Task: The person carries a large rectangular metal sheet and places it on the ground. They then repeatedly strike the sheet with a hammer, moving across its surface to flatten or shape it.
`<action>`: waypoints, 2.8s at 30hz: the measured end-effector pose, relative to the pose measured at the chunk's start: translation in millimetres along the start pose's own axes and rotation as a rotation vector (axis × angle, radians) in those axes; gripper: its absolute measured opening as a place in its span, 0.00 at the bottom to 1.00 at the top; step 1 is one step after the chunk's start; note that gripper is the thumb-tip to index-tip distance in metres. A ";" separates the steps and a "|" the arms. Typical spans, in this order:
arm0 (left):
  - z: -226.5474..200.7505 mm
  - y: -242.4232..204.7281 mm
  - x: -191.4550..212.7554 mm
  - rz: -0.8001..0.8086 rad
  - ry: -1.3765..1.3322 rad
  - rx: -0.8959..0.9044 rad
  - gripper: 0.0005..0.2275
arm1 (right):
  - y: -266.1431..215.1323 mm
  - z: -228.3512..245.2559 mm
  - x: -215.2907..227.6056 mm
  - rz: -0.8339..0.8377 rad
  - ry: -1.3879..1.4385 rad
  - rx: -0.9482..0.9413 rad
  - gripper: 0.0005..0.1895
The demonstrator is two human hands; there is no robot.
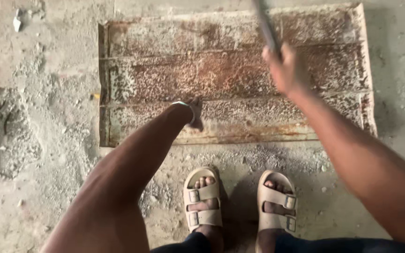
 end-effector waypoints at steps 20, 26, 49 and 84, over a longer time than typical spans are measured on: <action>26.7 -51.5 5.1 0.053 -0.098 0.123 0.55 | 1.3 -9.0 -44.4 0.089 -0.043 -0.209 0.26; 24.6 -50.4 9.8 0.031 -0.081 0.083 0.54 | 23.2 102.4 -13.7 -0.054 0.358 0.453 0.28; 16.0 -55.1 16.3 -0.051 -0.216 0.107 0.49 | 6.6 102.3 -67.9 0.042 0.284 0.407 0.27; 23.1 -34.7 22.1 0.003 -0.175 0.033 0.40 | 12.9 64.9 -74.4 -0.045 0.011 0.360 0.26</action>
Point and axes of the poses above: each hand's wrist, its own y-axis towards the middle knuckle, its own x-axis out of the back of the hand, z = x × y, the point moved 8 cm from there along y, towards the middle knuckle, and after that the axes turned 15 degrees about -x, right-handed, at the moved point
